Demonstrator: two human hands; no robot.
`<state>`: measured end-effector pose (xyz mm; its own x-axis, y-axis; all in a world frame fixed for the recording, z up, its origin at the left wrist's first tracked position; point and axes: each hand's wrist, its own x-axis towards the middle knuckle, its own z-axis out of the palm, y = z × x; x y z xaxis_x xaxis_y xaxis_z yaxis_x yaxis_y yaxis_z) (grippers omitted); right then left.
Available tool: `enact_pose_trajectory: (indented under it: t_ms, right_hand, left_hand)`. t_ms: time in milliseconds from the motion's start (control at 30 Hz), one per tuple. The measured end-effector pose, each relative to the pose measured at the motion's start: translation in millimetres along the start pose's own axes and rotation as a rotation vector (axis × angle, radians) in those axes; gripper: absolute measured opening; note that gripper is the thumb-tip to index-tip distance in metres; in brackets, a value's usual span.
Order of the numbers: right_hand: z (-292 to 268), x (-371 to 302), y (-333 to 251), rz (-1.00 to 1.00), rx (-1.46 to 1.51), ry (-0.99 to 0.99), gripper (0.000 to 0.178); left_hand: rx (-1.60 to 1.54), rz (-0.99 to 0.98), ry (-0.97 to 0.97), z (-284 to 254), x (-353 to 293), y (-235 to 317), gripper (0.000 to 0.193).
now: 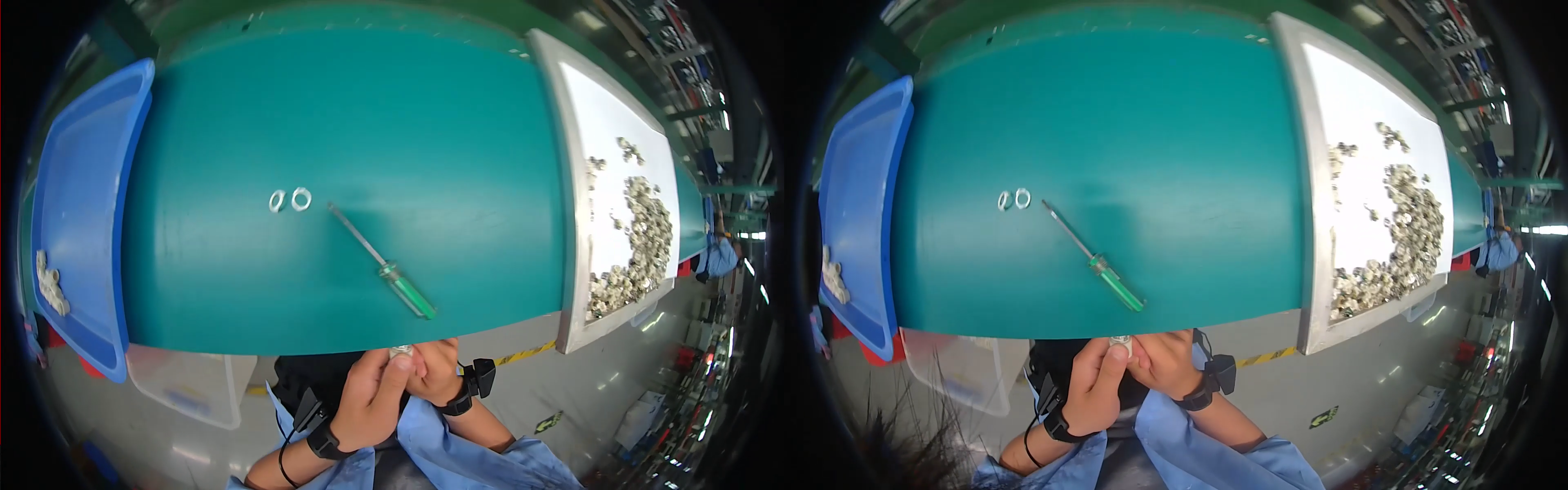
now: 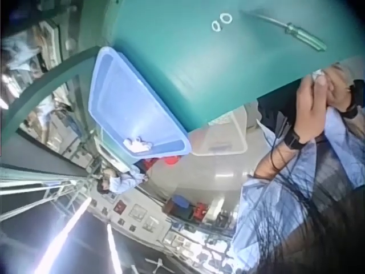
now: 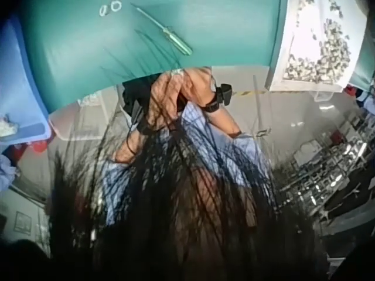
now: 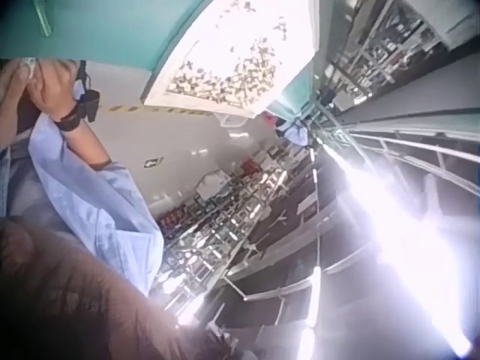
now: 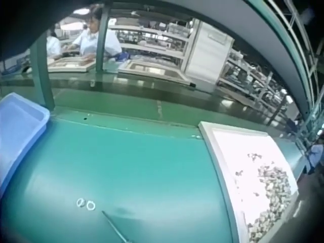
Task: Assembling small electronic or mechanical components at a factory workbench.
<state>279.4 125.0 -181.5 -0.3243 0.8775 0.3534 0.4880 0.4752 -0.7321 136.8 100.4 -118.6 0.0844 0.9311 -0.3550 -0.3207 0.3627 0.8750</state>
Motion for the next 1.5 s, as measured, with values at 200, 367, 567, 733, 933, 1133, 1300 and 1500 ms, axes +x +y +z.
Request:
enact_pose_trajectory:
  t_ms: [200, 367, 567, 733, 933, 1133, 1300, 1500]
  right_hand:
    - [-20.5, 10.1, -6.7, -0.003, 0.071, -0.087, 0.029]
    - [-92.1, 5.7, -38.5, -0.14, 0.2, -0.201, 0.028]
    - [-195.0, 34.4, -16.9, -0.253, 0.047, 0.032, 0.023]
    - [-271.9, 54.1, 34.8, 0.185, -0.772, 0.354, 0.032]
    - [-295.9, 48.1, 65.8, 0.338, -0.848, 0.303, 0.033]
    - [-302.9, 58.9, 77.3, 0.409, -0.878, 0.259, 0.025]
    - [-308.8, 64.0, 84.8, 0.452, -0.95, 0.169, 0.018]
    - [-299.0, 70.3, 85.7, 0.356, -0.902, 0.196, 0.013]
  left_hand:
    - [0.106, 0.06, -0.067, -10.9, -11.5, 5.2, 0.021]
    - [0.606, 0.512, -0.156, 3.2, -16.3, 99.8, 0.024]
    - [0.647, 0.514, -0.062, 11.4, 112.1, 180.4, 0.019]
    - [0.742, 0.581, -0.153, 13.5, 267.2, 196.9, 0.016]
    - [1.286, 0.834, 0.19, -5.8, 399.1, 195.5, 0.022]
    - [1.128, 0.491, 0.064, -4.6, 424.5, 193.0, 0.031]
    - [1.252, 0.727, 0.249, 17.2, 392.2, 194.1, 0.041]
    - [1.187, 0.987, -0.018, 37.1, 247.6, 216.2, 0.034]
